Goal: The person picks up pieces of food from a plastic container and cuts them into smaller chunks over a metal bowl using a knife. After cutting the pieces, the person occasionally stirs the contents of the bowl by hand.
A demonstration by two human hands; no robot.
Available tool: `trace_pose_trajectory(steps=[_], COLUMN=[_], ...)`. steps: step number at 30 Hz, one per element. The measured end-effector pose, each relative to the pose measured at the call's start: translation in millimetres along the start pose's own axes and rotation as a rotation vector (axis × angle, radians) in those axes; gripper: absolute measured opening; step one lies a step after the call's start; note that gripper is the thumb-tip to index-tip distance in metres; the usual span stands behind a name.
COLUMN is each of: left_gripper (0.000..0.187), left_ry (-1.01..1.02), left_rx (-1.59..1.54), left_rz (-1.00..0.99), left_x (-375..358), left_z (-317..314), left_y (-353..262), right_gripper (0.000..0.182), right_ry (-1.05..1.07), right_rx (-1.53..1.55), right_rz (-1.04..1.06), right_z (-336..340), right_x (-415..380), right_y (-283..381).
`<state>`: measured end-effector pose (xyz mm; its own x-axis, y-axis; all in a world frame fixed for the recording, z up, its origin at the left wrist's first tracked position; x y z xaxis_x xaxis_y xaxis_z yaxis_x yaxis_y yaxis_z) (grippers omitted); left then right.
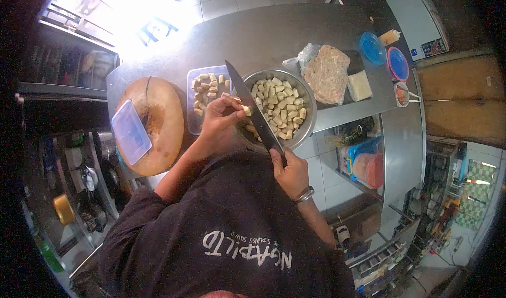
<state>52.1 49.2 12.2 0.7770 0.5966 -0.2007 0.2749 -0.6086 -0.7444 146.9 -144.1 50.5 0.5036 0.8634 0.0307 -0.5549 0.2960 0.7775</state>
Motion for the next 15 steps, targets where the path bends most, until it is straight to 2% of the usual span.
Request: trace_pose_trajectory(steps=[2,4,5,7,8,10,11,13,14,15], left_gripper=[0.011,0.009,0.009,0.012,0.012,0.015,0.015,0.017,0.02,0.02], left_ry=[-0.055,-0.253,-0.252,-0.504,-0.504,-0.607,-0.603,-0.292,-0.163,-0.107], left_rx=[0.076,0.411,0.412,0.741,0.742,1.539,1.539,1.449,1.445,1.422], left_rz=[-0.014,-0.1,-0.097,-0.056,-0.057,-0.448,-0.453,-0.44,-0.338,-0.358], left_x=[-2,0,2,-1,-2,-12,-8,10,18,24], left_z=[18,71,92,134,129,75,69,42,24,16], left_y=[-7,-14,-13,-17,-21,-56,-50,-16,-2,14], right_gripper=[0.03,0.029,0.029,0.029,0.029,0.029,0.029,0.029,0.029,0.028], right_ry=[-0.033,-0.127,-0.128,-0.169,-0.17,-0.157,-0.163,-0.126,-0.155,-0.122], right_rx=[0.016,0.071,0.072,0.08,0.08,0.092,0.091,0.082,0.064,0.079], right_rz=[0.001,-0.029,-0.033,-0.018,-0.018,-0.017,-0.016,-0.1,-0.114,-0.111], right_z=[2,9,8,11,10,7,8,7,9,4], right_x=[-2,-5,-6,-8,-8,-8,-6,-4,-5,-4], right_y=[-2,-10,-11,-11,-12,-14,-12,-11,-11,-11])
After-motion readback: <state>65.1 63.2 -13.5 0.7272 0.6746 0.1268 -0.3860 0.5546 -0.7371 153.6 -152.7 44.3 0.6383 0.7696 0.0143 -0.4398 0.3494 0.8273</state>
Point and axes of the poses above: each hand's wrist, its own x-axis towards the middle knuckle, its own z-axis out of the back of the hand, y = z × x, the point moved 9 cm from there along x, towards the middle knuckle, and after that the axes turned 10 degrees about z, right-handed, at the moved point
